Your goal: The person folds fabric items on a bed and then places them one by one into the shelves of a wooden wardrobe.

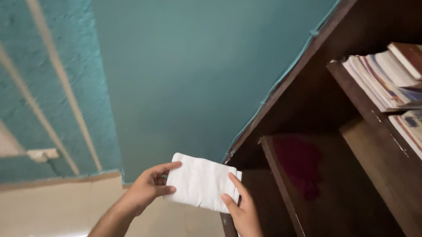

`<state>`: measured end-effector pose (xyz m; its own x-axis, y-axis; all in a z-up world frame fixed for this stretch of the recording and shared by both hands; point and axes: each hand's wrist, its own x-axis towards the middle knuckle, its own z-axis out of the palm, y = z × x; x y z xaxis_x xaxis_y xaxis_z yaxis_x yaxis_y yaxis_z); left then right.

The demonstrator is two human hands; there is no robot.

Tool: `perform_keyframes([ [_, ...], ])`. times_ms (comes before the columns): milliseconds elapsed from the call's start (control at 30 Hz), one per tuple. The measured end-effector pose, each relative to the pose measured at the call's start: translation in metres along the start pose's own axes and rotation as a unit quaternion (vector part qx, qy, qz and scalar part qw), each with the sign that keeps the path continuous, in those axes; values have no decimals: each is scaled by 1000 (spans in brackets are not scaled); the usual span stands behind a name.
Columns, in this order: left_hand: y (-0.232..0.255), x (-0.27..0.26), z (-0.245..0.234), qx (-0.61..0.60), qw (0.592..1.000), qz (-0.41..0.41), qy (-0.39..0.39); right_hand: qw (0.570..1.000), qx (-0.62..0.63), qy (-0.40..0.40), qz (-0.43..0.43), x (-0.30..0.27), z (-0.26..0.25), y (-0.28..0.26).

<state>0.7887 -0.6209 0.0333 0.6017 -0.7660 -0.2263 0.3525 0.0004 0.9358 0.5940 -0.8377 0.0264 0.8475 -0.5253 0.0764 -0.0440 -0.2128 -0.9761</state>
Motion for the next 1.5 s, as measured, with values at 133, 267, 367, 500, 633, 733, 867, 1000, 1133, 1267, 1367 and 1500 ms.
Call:
perform_keyframes([
  [133, 18, 54, -21, 29, 998, -9, -54, 998, 4, 65, 9, 31, 15, 1],
  [267, 24, 109, -33, 38, 994, -10, -106, 993, 15, 116, 30, 53, 20, 5],
  [367, 25, 140, -34, 36, 989, -10, -146, 989, 5, 145, 24, 61, 18, 11],
  [500, 37, 175, -14, 39, 980, -38, -189, 982, 19, 185, 12, 71, 3, 18],
  [633, 35, 213, 17, 47, 972, -44, -228, 971, 40, 230, 44, 76, -21, 24],
  [733, 23, 245, 43, 69, 964, -44, -253, 962, 57, 261, 64, 80, -45, 30],
  [867, 1, 298, 83, 90, 952, -37, -290, 955, -6, 291, 64, 91, -88, 46],
  [1000, -5, 338, 129, 100, 945, -68, -304, 951, -26, 305, 51, 104, -137, 60],
  [1133, -4, 376, 180, 84, 939, -39, -331, 953, -47, 298, 28, 118, -191, 73],
  [1267, -10, 408, 223, 98, 932, -44, -345, 947, -3, 310, 77, 124, -231, 88],
  [1367, -17, 432, 255, 99, 925, -58, -363, 942, 10, 322, 98, 125, -257, 94],
  [1500, -27, 462, 288, 115, 907, -32, -403, 929, 37, 355, 94, 128, -280, 92],
])
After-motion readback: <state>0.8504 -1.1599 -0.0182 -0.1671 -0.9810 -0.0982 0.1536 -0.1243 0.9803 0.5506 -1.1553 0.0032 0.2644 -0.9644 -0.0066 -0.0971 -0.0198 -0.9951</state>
